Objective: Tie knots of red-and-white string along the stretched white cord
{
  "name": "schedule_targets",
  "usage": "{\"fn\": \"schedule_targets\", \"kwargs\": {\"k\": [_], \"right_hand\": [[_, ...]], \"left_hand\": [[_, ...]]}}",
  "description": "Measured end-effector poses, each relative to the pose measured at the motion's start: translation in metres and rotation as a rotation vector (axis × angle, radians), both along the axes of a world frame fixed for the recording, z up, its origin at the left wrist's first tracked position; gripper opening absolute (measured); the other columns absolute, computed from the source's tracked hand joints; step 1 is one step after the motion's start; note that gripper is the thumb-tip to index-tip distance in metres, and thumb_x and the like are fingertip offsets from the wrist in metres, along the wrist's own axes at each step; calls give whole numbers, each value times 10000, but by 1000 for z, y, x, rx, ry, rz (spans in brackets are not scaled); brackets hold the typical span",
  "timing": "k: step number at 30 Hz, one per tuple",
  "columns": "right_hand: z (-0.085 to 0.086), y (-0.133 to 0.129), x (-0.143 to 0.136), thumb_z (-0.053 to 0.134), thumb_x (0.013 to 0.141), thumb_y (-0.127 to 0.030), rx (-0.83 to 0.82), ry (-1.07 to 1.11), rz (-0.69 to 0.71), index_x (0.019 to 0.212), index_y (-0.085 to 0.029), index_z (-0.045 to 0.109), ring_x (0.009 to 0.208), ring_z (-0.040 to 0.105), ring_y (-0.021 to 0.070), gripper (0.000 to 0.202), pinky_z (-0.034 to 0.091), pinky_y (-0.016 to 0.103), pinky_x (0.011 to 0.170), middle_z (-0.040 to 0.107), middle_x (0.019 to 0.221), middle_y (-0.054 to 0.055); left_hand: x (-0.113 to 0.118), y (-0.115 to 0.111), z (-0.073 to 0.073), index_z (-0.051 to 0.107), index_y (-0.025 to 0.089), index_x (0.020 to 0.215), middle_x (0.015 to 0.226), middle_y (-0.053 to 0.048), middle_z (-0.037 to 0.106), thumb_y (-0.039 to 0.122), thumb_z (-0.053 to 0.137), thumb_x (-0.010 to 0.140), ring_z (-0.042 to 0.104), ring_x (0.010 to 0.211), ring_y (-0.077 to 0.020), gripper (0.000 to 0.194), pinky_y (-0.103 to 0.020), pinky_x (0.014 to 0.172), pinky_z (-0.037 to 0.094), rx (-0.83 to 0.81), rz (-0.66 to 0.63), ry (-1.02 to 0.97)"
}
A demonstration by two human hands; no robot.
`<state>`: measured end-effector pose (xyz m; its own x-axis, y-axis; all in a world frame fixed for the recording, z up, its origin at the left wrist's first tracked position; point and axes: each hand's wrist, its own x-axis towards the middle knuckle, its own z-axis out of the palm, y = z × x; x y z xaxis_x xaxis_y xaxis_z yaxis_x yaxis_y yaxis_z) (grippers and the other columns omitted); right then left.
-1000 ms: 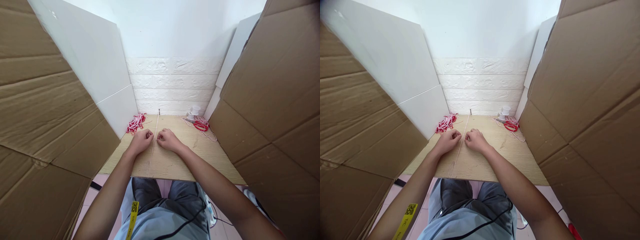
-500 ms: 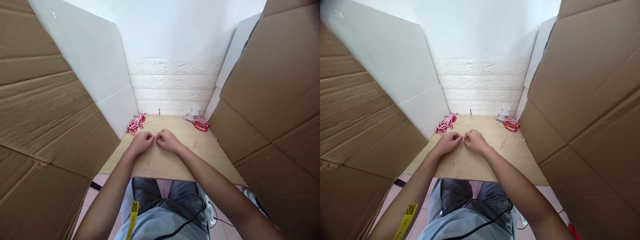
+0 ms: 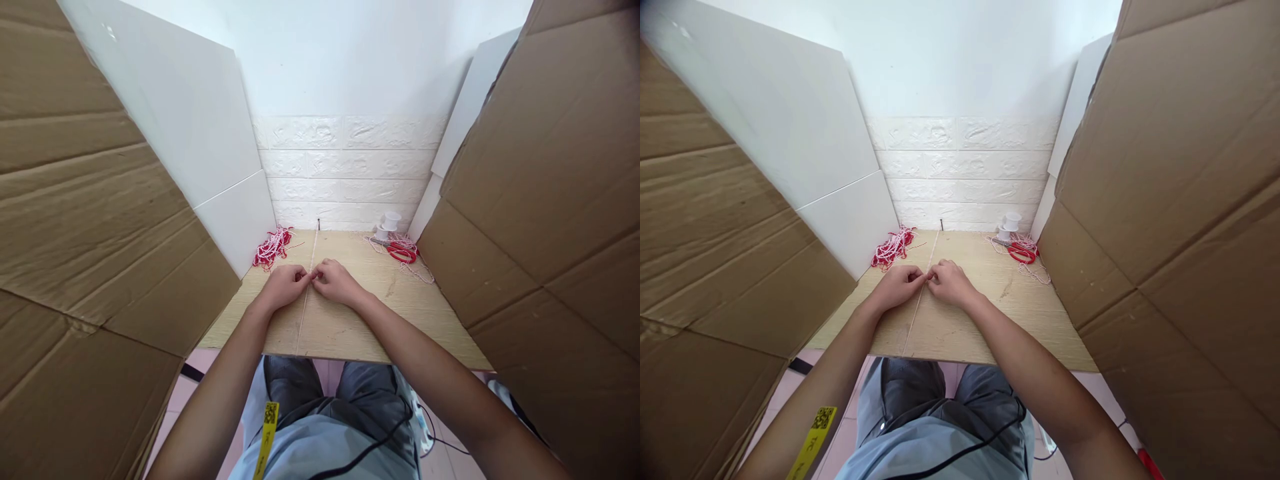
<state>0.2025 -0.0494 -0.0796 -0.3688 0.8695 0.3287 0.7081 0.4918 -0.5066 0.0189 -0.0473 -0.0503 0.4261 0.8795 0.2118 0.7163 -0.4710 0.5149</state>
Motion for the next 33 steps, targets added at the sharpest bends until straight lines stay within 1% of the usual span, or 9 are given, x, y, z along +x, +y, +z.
{"fn": "schedule_targets", "kwargs": {"k": [6, 12, 21, 27, 33], "right_hand": [[-1, 1, -2, 587, 858, -167, -20, 21, 23, 904, -162, 704, 864, 548, 172, 126, 396, 282, 810, 613, 867, 54], [-3, 3, -3, 603, 853, -180, -26, 44, 20, 872, -165, 707, 823, 546, 159, 107, 398, 269, 778, 617, 837, 42], [-4, 4, -4, 620, 842, -176, -44, 56, -5, 828, -158, 682, 763, 543, 142, 66, 383, 248, 705, 628, 810, 30], [-2, 4, -3, 616, 841, -205, -76, 63, -32, 774, -165, 654, 720, 540, 136, 86, 355, 243, 642, 632, 774, 24], [1, 2, -3, 595, 812, -160, -71, 70, -31, 765, -162, 651, 712, 544, 139, 73, 356, 247, 637, 642, 769, 27]], "left_hand": [[0, 2, -2, 628, 192, 684, 673, -27, 662, 473, 476, 895, 540, 627, -165, 383, -274, 584, 339, -3, 6, 14], [1, 3, -4, 595, 195, 650, 660, -21, 646, 438, 489, 884, 533, 623, -166, 354, -281, 577, 328, 6, 17, 2], [2, 2, -4, 628, 192, 689, 704, -28, 678, 421, 496, 870, 572, 662, -179, 320, -287, 595, 361, -35, 29, -17], [1, 4, -5, 647, 193, 708, 719, -24, 689, 356, 511, 835, 587, 675, -179, 247, -288, 617, 384, -41, 24, -36], [0, 5, -5, 638, 192, 707, 716, -24, 678, 300, 488, 813, 579, 681, -178, 214, -289, 626, 391, -45, 18, -19]]}}
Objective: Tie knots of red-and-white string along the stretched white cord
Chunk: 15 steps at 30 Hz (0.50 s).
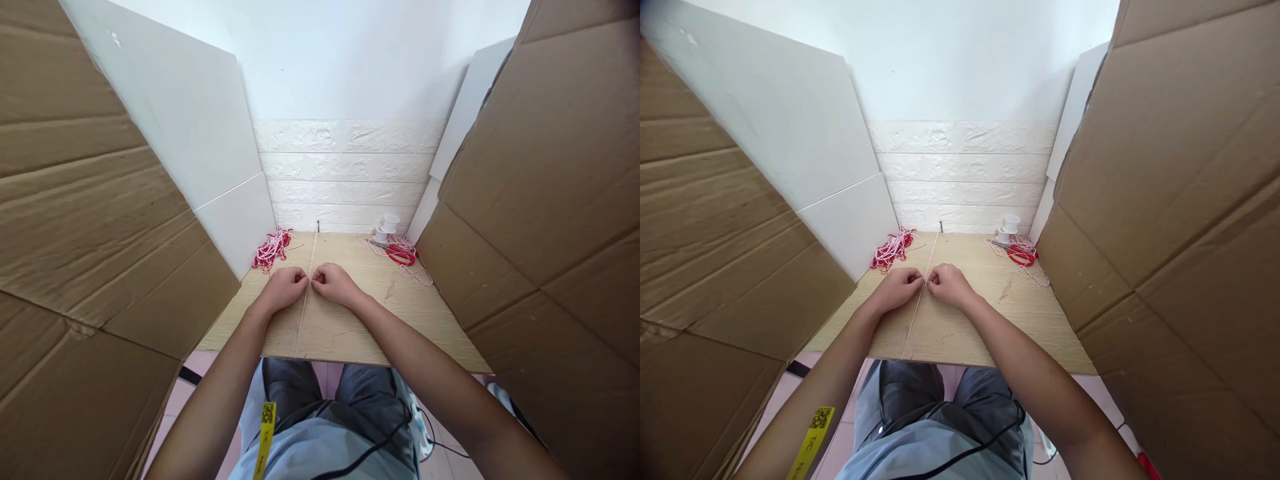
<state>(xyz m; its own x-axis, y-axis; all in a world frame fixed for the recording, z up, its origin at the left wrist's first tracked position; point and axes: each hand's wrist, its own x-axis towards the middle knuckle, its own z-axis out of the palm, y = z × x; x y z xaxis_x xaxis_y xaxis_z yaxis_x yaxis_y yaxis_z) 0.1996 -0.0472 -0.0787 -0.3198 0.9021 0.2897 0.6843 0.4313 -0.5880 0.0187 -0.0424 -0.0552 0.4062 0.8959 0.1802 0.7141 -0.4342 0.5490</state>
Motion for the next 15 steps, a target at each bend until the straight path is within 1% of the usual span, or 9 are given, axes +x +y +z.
{"fn": "schedule_targets", "kwargs": {"k": [6, 10, 13, 15], "right_hand": [[1, -1, 0, 586, 798, -131, 5, -8, 3, 783, -157, 661, 728, 548, 145, 81, 365, 248, 654, 651, 783, 35], [1, -1, 0, 587, 795, -123, 23, 11, 11, 768, -156, 650, 721, 544, 142, 76, 367, 246, 658, 641, 765, 31], [1, -1, 0, 584, 809, -130, 17, 33, 17, 773, -155, 649, 704, 536, 137, 78, 364, 245, 654, 639, 756, 28], [1, 0, 1, 583, 811, -130, 23, 39, 16, 778, -155, 649, 701, 533, 136, 78, 363, 247, 657, 637, 754, 27]], "left_hand": [[0, 0, 0, 612, 192, 689, 688, -14, 656, 277, 483, 793, 578, 672, -174, 186, -291, 625, 396, 5, 12, 1], [-1, 1, 0, 645, 191, 713, 721, -19, 682, 273, 490, 794, 601, 696, -182, 193, -298, 645, 417, -12, 6, -16], [-3, 3, 0, 698, 190, 814, 829, -28, 726, 248, 482, 797, 642, 793, -193, 224, -305, 723, 454, -30, 12, -90], [-5, 4, -1, 713, 188, 908, 860, -30, 736, 231, 475, 798, 657, 823, -196, 265, -311, 762, 471, -51, 33, -154]]}}
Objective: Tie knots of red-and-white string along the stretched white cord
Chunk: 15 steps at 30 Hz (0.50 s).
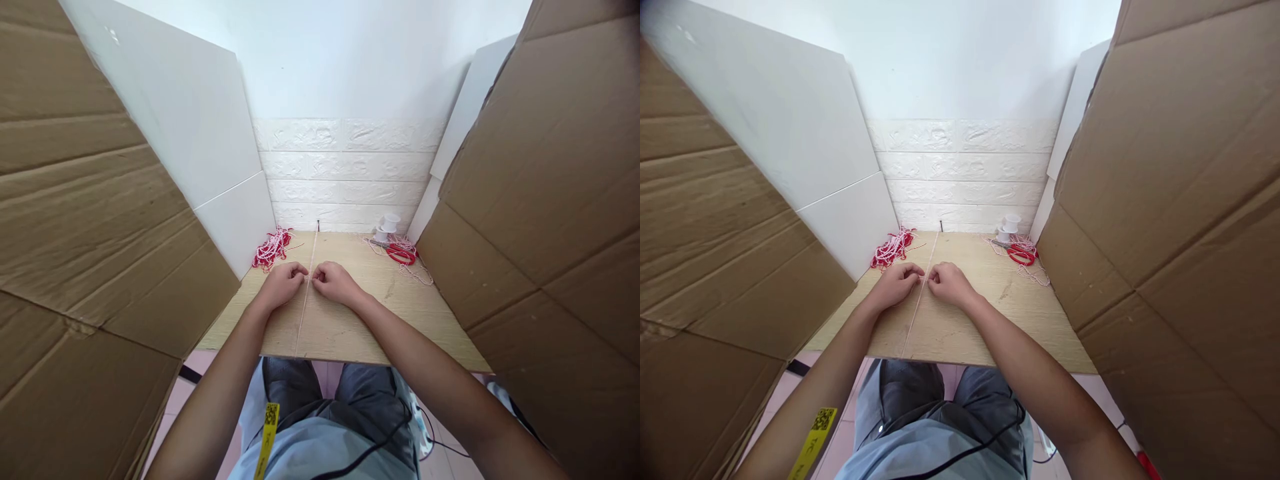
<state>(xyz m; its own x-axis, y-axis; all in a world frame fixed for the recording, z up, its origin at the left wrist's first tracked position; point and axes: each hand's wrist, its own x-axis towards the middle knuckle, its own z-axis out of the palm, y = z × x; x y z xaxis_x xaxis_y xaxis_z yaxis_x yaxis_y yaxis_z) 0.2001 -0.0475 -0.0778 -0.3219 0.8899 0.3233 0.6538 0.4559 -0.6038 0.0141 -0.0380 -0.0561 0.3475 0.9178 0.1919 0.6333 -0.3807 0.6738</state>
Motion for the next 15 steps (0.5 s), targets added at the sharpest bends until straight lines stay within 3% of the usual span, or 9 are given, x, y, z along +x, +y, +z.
{"fn": "schedule_targets", "kwargs": {"k": [7, 11, 15], "right_hand": [[-3, 3, 2, 589, 813, -143, 12, 10, -9, 767, -158, 636, 736, 537, 141, 67, 365, 251, 679, 637, 771, 30], [-4, 4, 3, 602, 815, -164, 20, 9, -13, 764, -160, 634, 760, 539, 147, 60, 371, 258, 697, 643, 789, 35], [-3, 3, 3, 611, 815, -179, 17, 1, -30, 767, -166, 641, 798, 550, 158, 58, 383, 272, 745, 656, 814, 40]], "left_hand": [[-1, -1, 3, 723, 156, 898, 909, -54, 743, 171, 520, 729, 659, 846, -191, 265, -304, 769, 495, -125, -146, -158], [0, -6, 10, 732, 150, 861, 790, -28, 720, 158, 534, 684, 619, 718, -168, 266, -279, 662, 465, -196, -144, -138], [0, -8, 14, 741, 150, 834, 776, -25, 717, 198, 571, 690, 607, 705, -167, 228, -277, 655, 457, -202, -142, -127]]}}
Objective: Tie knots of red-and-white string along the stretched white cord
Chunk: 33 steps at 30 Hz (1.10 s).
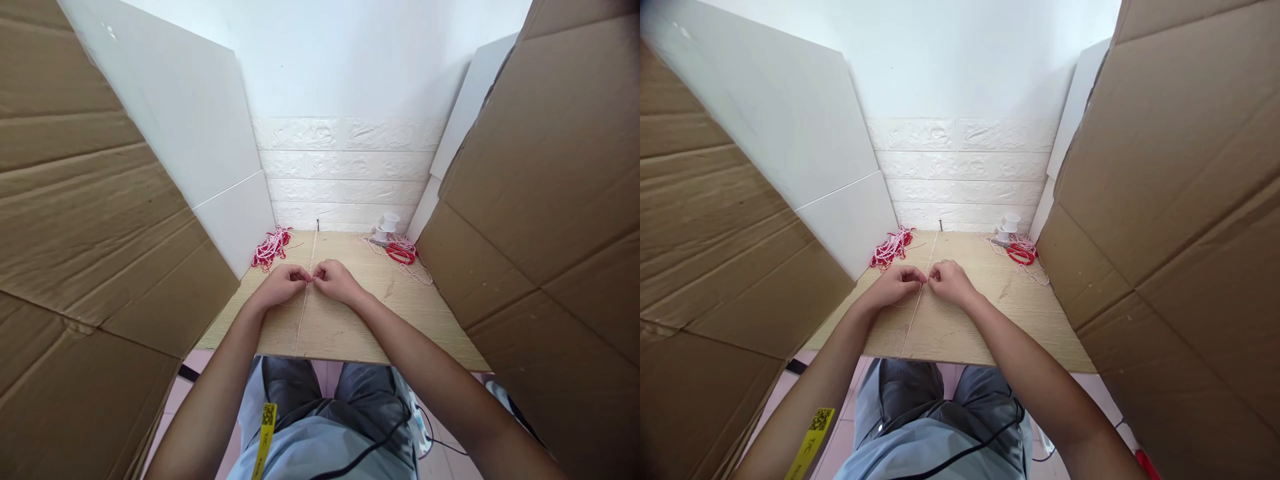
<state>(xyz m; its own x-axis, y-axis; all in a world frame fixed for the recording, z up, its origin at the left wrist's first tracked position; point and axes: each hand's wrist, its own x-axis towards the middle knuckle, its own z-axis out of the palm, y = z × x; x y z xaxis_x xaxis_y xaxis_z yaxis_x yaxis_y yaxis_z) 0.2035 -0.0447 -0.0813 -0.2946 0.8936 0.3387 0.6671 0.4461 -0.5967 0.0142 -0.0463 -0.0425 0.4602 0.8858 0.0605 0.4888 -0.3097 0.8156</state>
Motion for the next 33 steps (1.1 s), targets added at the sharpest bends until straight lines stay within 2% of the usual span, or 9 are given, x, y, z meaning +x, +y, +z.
{"fn": "schedule_targets", "kwargs": {"k": [7, 11, 14, 18, 26, 29, 33], "right_hand": [[16, -6, 1, 592, 864, -222, 48, 106, -109, 846, -196, 677, 928, 573, 197, 90, 383, 327, 850, 691, 883, 38], [24, -13, 1, 599, 893, -314, 18, 199, -11, 949, -205, 671, 831, 596, 176, 142, 401, 313, 806, 690, 825, 11], [24, -15, 0, 663, 856, -357, 2, 212, 93, 1061, -206, 638, 790, 604, 165, 255, 411, 298, 778, 688, 803, -4], [17, -13, -2, 686, 829, -308, 2, 269, 134, 1139, -204, 595, 810, 618, 161, 339, 427, 284, 764, 696, 834, -1], [11, -9, -3, 564, 774, -87, -35, 300, 184, 1094, -198, 600, 700, 588, 125, 341, 431, 243, 686, 623, 743, -38], [13, -12, -3, 564, 777, -106, -44, 311, 182, 1100, -193, 587, 709, 582, 124, 335, 434, 238, 689, 603, 733, -42], [17, -16, -5, 631, 809, -225, -54, 308, 206, 1160, -204, 563, 757, 604, 135, 358, 442, 250, 725, 638, 791, -28]], "left_hand": [[0, 2, -1, 729, 146, 820, 785, -26, 711, 280, 639, 720, 594, 716, -159, 190, -276, 685, 441, -6, 5, -41], [0, 4, -3, 708, 138, 776, 732, -19, 678, 339, 639, 762, 560, 674, -146, 213, -268, 643, 402, -8, 34, -67], [0, 4, -4, 703, 137, 775, 744, -23, 679, 352, 652, 761, 562, 684, -146, 221, -265, 648, 398, -23, 39, -126], [1, 5, -5, 697, 147, 769, 734, -16, 665, 374, 678, 748, 556, 681, -140, 229, -261, 649, 397, -44, 29, -180], [0, 8, -7, 673, 154, 760, 680, 7, 600, 442, 635, 799, 487, 618, -121, 293, -262, 605, 348, -35, 53, -131], [-1, 8, -7, 663, 154, 756, 684, 4, 596, 451, 629, 799, 498, 635, -128, 302, -264, 622, 364, -24, 51, -127], [0, 7, -6, 642, 158, 732, 697, -1, 603, 503, 611, 807, 518, 659, -135, 355, -264, 644, 386, -13, 43, -134]]}}
